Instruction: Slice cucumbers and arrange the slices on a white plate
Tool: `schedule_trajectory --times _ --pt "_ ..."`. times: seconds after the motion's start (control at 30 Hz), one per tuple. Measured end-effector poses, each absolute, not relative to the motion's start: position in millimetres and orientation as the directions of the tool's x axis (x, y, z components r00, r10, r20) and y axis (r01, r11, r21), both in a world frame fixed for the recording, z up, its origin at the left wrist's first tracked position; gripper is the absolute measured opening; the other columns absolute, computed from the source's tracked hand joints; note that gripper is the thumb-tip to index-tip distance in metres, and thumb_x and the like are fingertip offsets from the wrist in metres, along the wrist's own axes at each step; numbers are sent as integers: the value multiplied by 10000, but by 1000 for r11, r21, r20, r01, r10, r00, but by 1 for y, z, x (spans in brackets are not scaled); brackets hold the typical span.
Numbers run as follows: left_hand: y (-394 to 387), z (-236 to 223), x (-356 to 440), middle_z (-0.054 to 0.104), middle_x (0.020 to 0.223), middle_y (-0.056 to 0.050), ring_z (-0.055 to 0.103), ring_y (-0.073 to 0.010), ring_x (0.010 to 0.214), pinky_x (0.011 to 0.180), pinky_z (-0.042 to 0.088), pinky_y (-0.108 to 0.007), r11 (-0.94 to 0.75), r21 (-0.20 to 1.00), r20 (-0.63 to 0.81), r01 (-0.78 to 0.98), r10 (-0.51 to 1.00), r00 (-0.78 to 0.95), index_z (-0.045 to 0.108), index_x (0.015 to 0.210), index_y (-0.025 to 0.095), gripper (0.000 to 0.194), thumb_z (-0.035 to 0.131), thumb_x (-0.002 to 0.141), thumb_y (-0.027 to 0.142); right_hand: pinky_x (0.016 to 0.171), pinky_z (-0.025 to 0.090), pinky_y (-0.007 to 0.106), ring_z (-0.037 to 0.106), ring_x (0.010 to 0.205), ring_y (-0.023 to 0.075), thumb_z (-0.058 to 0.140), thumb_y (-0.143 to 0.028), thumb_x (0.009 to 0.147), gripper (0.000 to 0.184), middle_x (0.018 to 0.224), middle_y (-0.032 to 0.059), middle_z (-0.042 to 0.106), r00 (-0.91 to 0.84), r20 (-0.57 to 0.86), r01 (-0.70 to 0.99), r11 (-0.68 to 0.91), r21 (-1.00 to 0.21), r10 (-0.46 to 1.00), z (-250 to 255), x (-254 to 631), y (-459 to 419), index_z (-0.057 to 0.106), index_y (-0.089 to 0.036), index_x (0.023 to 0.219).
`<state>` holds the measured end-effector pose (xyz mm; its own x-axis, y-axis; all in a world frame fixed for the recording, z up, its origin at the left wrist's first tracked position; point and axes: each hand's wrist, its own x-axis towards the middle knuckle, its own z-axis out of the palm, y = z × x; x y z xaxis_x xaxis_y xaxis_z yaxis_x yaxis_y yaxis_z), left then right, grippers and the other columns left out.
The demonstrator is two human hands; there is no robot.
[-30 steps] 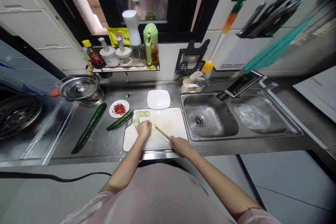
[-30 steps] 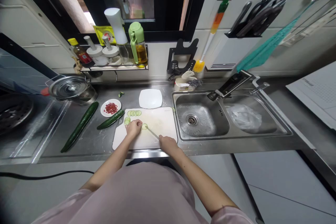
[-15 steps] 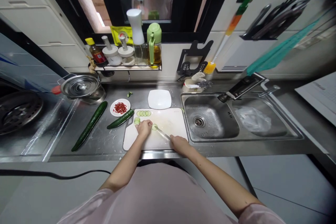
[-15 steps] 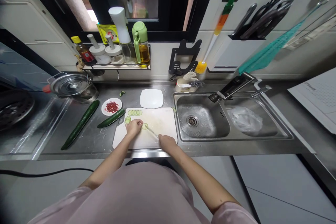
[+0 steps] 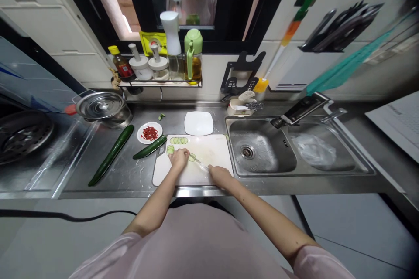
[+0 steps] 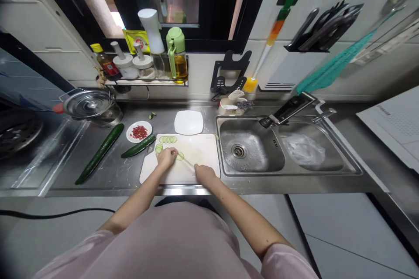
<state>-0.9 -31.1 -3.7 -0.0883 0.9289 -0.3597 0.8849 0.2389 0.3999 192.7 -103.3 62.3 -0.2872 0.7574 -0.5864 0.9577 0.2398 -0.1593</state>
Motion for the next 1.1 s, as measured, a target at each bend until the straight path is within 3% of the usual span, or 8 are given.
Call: schedule_trajectory --times 0.5,0.8,1.1 --pt "-34 -2 0 715 1019 -13 589 -233 1023 912 322 -392 228 389 -351 892 933 -86 714 872 305 198 525 820 278 767 468 311 652 1004 234 398 -54 868 311 1023 173 680 -258 -592 966 206 -154 764 64 189 -105 542 -137 1131" --pt "-45 -7 8 647 1125 -74 558 -269 1074 928 330 -417 210 333 -334 919 938 -93 638 1011 265 251 572 779 332 764 468 333 654 992 255 390 -92 880 285 1026 181 676 -250 -591 968 196 -156 767 62 204 -117 549 -136 1114" --pt "-46 -6 14 705 953 -9 617 -221 975 905 325 -393 252 437 -361 863 928 -88 604 913 276 194 491 788 180 756 461 340 648 994 273 382 -122 891 283 1033 178 675 -242 -599 970 181 -161 763 62 208 -124 542 -140 1124"
